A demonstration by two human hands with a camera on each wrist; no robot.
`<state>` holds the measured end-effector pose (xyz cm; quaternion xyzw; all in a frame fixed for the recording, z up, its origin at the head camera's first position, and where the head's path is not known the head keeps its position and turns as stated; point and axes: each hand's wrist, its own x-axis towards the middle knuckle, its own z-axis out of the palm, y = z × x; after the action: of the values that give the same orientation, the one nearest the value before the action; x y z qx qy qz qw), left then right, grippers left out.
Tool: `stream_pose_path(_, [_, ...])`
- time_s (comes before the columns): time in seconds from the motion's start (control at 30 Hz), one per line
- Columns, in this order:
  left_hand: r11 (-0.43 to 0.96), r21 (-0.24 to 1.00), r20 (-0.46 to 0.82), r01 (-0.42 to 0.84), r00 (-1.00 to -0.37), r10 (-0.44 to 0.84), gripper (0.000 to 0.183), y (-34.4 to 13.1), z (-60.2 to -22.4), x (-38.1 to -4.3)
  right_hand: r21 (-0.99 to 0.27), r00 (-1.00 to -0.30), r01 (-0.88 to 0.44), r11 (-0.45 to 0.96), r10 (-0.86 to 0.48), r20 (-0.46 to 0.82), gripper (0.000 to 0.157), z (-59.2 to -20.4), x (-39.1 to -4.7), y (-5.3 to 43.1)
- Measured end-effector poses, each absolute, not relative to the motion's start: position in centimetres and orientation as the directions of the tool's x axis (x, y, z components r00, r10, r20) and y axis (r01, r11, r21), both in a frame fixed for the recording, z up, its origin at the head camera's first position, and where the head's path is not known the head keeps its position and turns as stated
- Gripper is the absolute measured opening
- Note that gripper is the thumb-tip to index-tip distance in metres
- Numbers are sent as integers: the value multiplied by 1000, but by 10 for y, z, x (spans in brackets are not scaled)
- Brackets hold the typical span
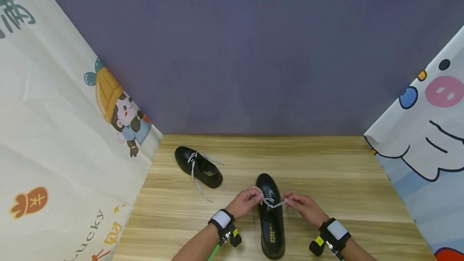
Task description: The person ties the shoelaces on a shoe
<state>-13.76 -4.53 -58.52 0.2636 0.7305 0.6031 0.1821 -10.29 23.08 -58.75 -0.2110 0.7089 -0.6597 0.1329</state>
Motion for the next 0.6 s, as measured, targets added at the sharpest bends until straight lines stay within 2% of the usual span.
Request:
stream_pose_path(0.17, [-15,1000,20,14,-821,571,28,-37,-582,-137,-984,-876,-62,-167,-463,134,31,-587,-105,226])
stream_pose_path(0.37, [-133,988,6,-73,-856,516,33,-27,-582,-139,-921,-879,44,-387,-452,148,35,-584,-108,216])
stream_pose_path(0.47, [-176,977,-14,-118,-866,499,34,-22,-583,-138,-891,-899,66,-449,-414,142,35,-582,-108,209])
stream_pose_path(0.6, [-224,961,-35,-160,-878,478,32,-18,-585,-137,-888,-927,65,-454,-356,115,31,-582,-109,202])
